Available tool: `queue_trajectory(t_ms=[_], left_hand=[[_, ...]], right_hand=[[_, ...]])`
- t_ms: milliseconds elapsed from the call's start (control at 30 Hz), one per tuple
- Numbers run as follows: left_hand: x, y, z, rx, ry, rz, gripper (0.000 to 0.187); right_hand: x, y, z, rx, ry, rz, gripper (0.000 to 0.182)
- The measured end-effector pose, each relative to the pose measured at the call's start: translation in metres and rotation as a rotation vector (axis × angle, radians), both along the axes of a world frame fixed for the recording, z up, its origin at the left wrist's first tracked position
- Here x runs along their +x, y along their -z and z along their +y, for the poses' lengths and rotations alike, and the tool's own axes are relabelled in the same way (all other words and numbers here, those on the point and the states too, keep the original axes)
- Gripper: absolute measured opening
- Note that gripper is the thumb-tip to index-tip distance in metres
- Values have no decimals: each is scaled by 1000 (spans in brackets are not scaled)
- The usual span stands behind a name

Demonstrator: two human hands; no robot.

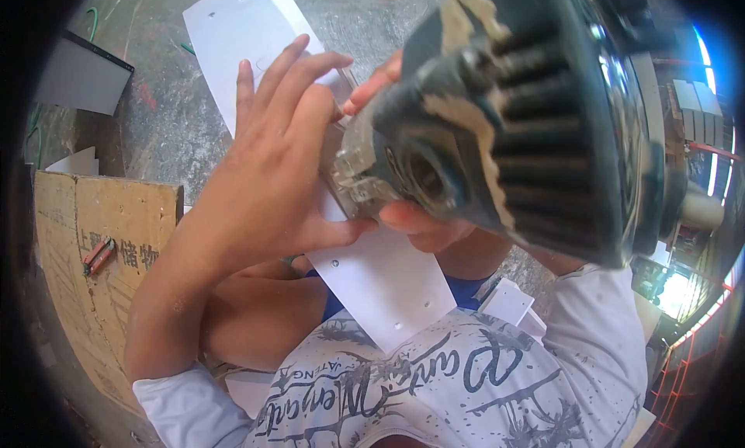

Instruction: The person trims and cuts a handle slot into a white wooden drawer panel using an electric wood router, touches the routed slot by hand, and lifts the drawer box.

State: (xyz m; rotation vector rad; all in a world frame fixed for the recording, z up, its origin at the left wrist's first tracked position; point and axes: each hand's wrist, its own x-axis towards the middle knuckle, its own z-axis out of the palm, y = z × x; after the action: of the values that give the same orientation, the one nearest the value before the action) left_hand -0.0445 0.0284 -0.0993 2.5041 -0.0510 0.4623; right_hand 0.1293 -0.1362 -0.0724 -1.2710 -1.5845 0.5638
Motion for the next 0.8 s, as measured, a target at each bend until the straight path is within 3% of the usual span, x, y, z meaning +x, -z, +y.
queue_trajectory(t_ms=[600,800], left_hand=[[-14,10,14,-151,52,-73,74],[-14,5,13,-41,-18,2,75]], right_hand=[[-13,-3,5,-27,-68,150,93],[-9,6,11,50,-114,213,91]])
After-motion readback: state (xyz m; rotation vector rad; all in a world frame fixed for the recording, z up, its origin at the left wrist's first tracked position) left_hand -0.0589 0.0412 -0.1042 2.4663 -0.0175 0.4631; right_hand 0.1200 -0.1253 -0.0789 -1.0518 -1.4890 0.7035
